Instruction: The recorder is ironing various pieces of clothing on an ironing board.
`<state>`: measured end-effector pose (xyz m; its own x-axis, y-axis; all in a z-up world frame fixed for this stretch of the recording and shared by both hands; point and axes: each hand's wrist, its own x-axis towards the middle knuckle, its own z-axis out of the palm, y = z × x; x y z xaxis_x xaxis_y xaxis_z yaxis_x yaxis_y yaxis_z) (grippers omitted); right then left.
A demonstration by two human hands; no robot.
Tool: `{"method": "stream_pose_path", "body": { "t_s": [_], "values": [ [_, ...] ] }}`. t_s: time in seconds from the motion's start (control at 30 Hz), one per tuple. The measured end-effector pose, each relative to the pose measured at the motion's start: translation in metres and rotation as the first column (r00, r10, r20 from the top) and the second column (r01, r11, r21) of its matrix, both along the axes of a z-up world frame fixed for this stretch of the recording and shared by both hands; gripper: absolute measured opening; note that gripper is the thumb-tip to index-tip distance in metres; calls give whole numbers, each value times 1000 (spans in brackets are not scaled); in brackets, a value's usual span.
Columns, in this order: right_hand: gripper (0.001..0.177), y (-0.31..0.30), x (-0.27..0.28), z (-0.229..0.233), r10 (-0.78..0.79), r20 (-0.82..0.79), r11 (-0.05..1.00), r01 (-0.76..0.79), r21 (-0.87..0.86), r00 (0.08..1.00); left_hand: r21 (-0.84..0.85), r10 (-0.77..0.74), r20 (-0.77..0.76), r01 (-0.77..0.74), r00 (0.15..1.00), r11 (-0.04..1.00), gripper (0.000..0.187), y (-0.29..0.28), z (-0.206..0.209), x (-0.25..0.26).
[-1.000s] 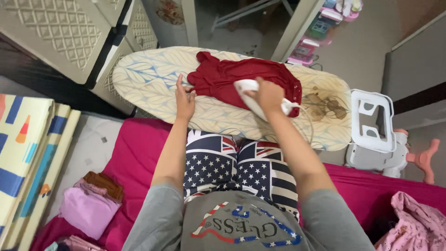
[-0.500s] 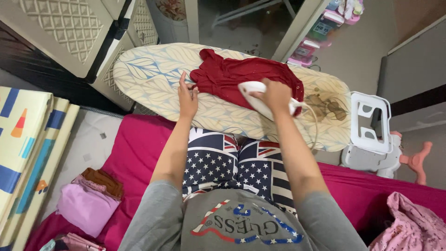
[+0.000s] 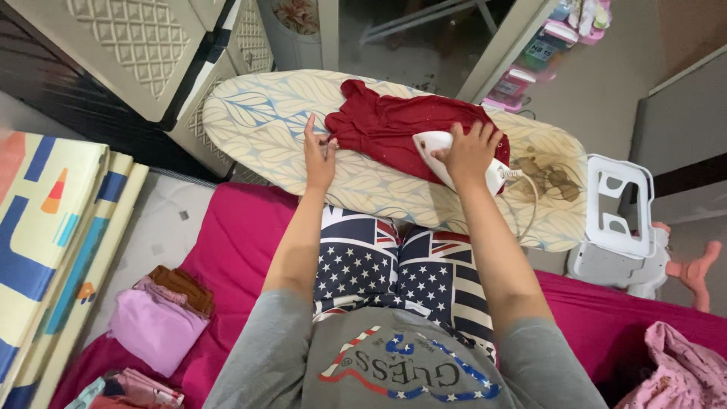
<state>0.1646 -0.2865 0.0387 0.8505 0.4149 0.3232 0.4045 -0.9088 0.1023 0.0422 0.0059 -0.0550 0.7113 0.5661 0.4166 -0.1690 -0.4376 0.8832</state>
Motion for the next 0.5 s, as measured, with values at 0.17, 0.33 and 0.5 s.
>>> {"method": "stream_pose_path", "body": {
  "t_s": [0.17,0.33,0.5],
  "values": [
    [60,74,-61,5,183,-73,963,-163,215,980,26,5,72,-7,997,1000,74,1,-2,5],
    [56,135,-60,-33,328,-227,775,-124,620,917,73,-14,82,8,997,997,73,5,-5,2],
    [12,118,24,-149,302,-208,804,-131,580,931,215,16,2,-16,1000,976,60,0,1,4]
  ]
}}
